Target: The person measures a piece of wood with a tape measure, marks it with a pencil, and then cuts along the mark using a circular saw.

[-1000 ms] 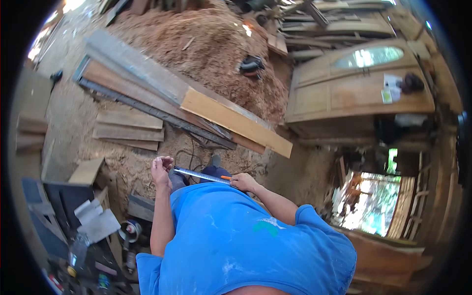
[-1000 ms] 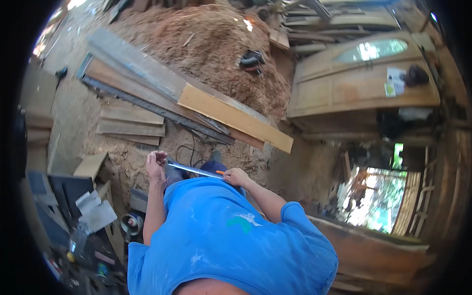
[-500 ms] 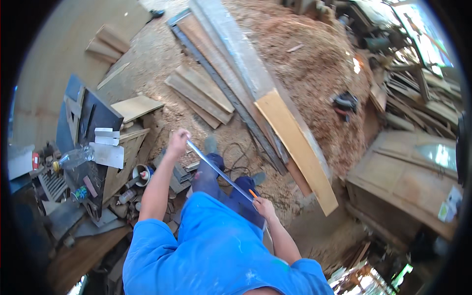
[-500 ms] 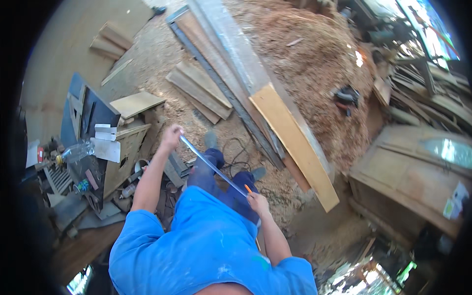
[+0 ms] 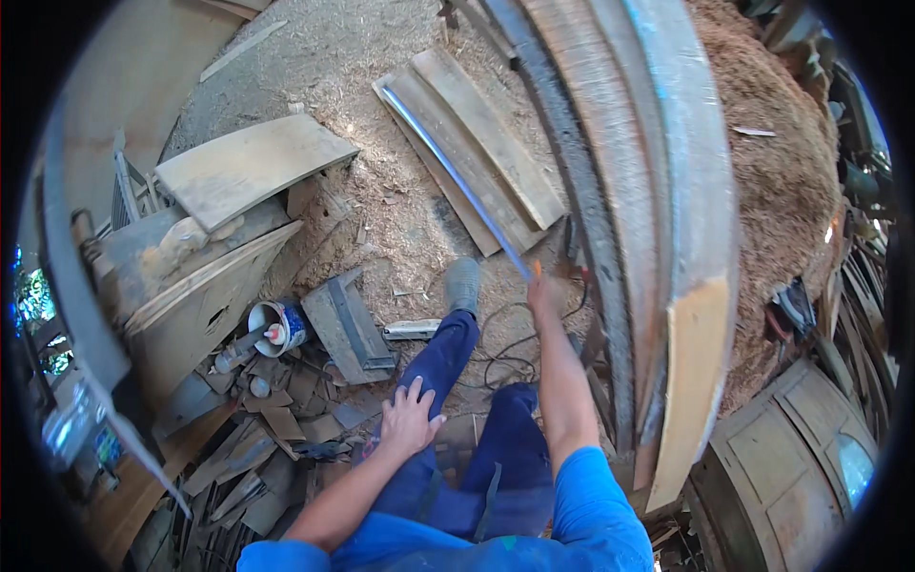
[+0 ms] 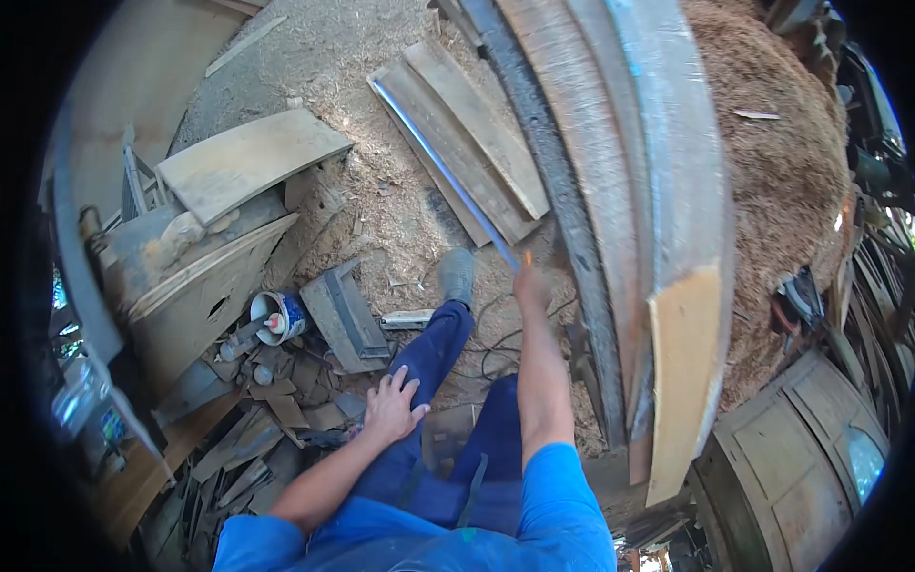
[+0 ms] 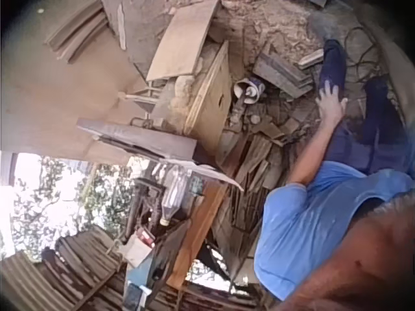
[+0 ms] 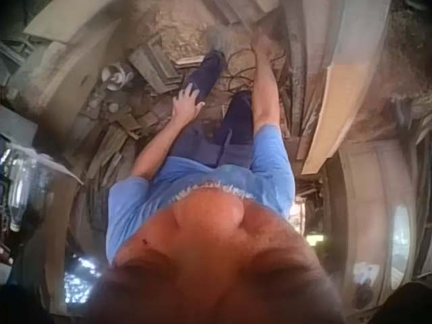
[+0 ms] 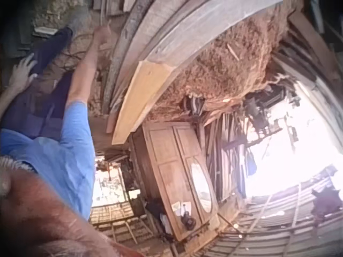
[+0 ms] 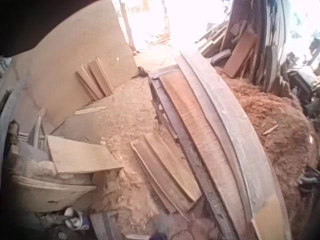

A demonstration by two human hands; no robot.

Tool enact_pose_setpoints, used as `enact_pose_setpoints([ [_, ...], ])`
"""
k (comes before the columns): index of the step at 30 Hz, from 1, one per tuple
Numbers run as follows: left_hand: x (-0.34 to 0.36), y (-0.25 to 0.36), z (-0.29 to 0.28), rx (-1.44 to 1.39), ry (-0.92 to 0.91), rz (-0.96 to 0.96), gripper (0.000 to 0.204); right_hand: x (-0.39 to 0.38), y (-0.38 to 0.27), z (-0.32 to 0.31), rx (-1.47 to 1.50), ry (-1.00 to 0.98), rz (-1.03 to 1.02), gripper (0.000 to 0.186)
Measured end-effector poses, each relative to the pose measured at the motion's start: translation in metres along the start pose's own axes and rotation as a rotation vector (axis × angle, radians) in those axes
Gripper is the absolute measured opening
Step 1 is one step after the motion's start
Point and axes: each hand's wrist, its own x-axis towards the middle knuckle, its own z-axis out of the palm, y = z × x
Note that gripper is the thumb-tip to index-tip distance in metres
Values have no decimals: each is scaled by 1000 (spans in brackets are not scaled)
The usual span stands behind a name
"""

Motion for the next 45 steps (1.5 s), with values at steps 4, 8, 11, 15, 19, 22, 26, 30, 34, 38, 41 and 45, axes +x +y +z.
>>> enact_pose_setpoints([
  [4,35,0,-9,-242,59,-75,56,100,-5,-12,-14,88,16,36],
  [8,33,-15,-16,-269,125,-98,54,107,-19,11,36,50,25,32],
  [11,39,-13,-18,-270,136,-90,53,107,-21,22,42,114,40,29],
  [15,44,-9,-16,-261,134,-93,51,91,-17,45,59,382,80,22],
  [19,45,-8,-14,-258,109,-127,50,89,-3,67,112,363,210,16],
  [22,48,-1,-20,-195,113,-99,49,118,37,103,-41,610,128,14],
  [26,54,1,-20,-169,72,-97,48,139,60,151,-6,741,36,13],
  [30,59,1,-18,-136,53,-61,49,146,80,166,94,814,-84,12],
  [34,54,-11,-19,-105,75,-110,49,120,8,131,30,465,81,12],
  [38,55,-11,-26,-105,96,-84,48,122,12,105,72,559,19,12],
  [41,49,-7,-27,-90,155,-73,47,112,14,95,265,348,-35,13],
  [45,53,25,10,-103,191,36,42,24,89,154,511,-16,-103,30],
])
